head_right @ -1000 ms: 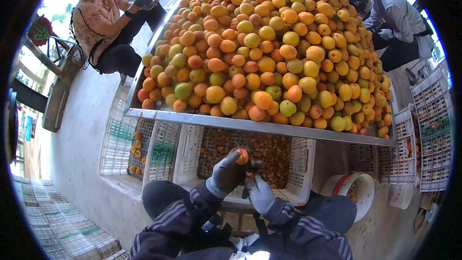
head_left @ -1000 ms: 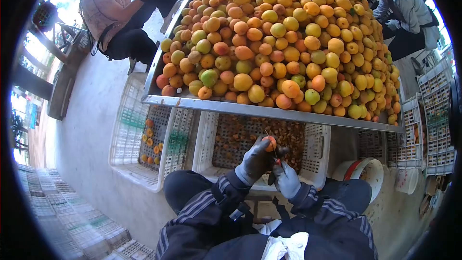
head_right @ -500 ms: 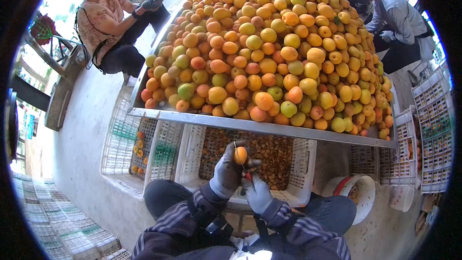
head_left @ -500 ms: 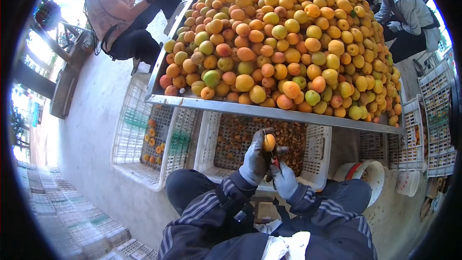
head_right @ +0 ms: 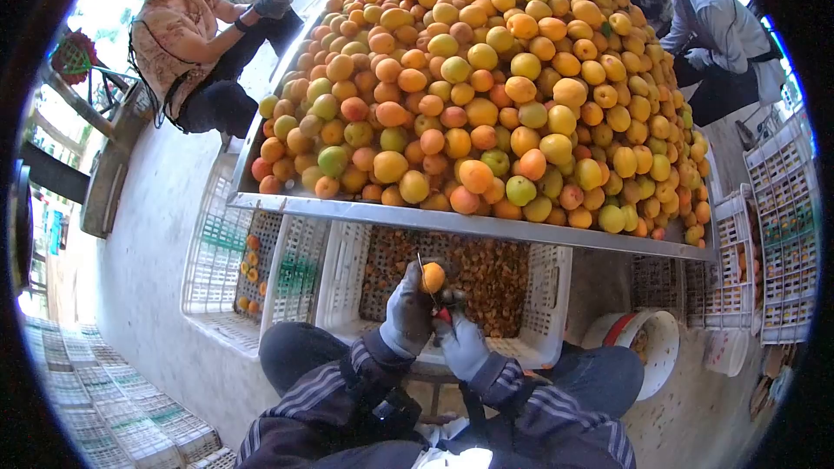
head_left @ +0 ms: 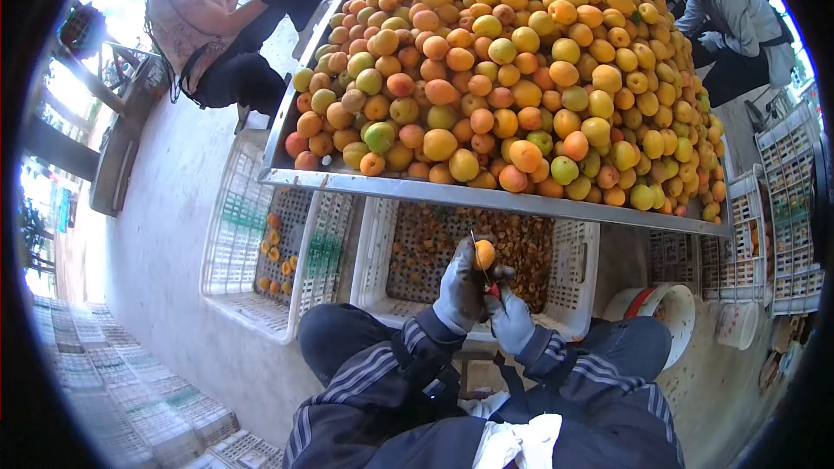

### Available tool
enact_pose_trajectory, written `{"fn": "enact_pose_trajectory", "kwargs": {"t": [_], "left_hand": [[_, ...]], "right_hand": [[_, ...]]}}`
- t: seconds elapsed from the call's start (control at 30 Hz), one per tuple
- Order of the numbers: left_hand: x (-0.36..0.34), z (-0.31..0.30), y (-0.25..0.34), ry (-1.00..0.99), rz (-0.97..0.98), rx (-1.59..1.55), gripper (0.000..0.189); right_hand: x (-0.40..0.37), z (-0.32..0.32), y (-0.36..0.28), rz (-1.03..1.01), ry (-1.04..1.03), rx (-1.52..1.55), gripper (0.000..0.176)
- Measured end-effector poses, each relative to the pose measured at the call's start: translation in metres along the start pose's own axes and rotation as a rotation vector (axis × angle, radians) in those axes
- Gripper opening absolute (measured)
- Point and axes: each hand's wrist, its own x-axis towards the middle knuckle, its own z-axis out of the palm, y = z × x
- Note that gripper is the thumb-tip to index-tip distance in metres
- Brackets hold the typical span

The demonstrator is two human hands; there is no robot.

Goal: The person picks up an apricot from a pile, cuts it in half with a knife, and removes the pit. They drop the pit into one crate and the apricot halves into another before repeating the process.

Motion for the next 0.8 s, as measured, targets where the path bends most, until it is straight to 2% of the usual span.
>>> {"fn": "enact_pose_trajectory", "kwargs": {"t": [0.1,0.13,0.2,0.27,0.33,0.4,0.47,0.5,0.63,0.7,0.73,0.8], "left_hand": [[0.003,-0.003,0.001,0.007,-0.092,-0.049,0.043],[0.008,-0.008,0.001,-0.050,-0.101,-0.065,0.043],[0.012,-0.015,-0.002,-0.108,-0.108,-0.081,0.044],[0.008,-0.010,-0.002,-0.071,0.148,0.266,0.043],[0.002,0.002,0.000,-0.032,0.186,0.282,0.043],[0.001,0.004,0.000,0.005,0.226,0.297,0.043],[0.003,-0.003,-0.002,0.047,0.054,0.079,0.042],[0.003,-0.007,-0.004,0.049,0.051,0.080,0.042],[0.006,-0.013,-0.009,0.054,-0.060,0.009,0.038],[0.010,-0.019,-0.009,0.078,-0.083,0.012,0.037],[0.011,-0.021,-0.006,0.039,-0.056,0.109,0.037],[0.012,-0.022,-0.005,0.001,-0.026,0.205,0.036]], "right_hand": [[0.001,0.000,0.017,-0.029,0.010,0.003,0.029],[0.000,-0.001,0.015,-0.029,0.011,0.004,0.029],[0.001,-0.005,0.007,0.216,-0.051,0.242,0.027],[0.001,-0.006,0.000,0.272,-0.071,0.267,0.027],[0.000,-0.003,0.007,0.331,-0.091,0.294,0.027],[0.002,0.003,0.028,0.118,-0.052,0.253,0.027],[0.000,0.003,0.022,0.050,-0.024,0.150,0.026],[-0.001,0.003,0.020,-0.019,0.005,0.049,0.026],[-0.002,0.001,0.025,-0.032,0.051,0.058,0.028],[-0.004,-0.007,0.013,0.328,-0.041,0.064,0.031],[-0.002,-0.008,0.010,0.326,-0.042,0.063,0.031],[0.000,-0.011,0.005,0.477,-0.094,0.185,0.031]]}}
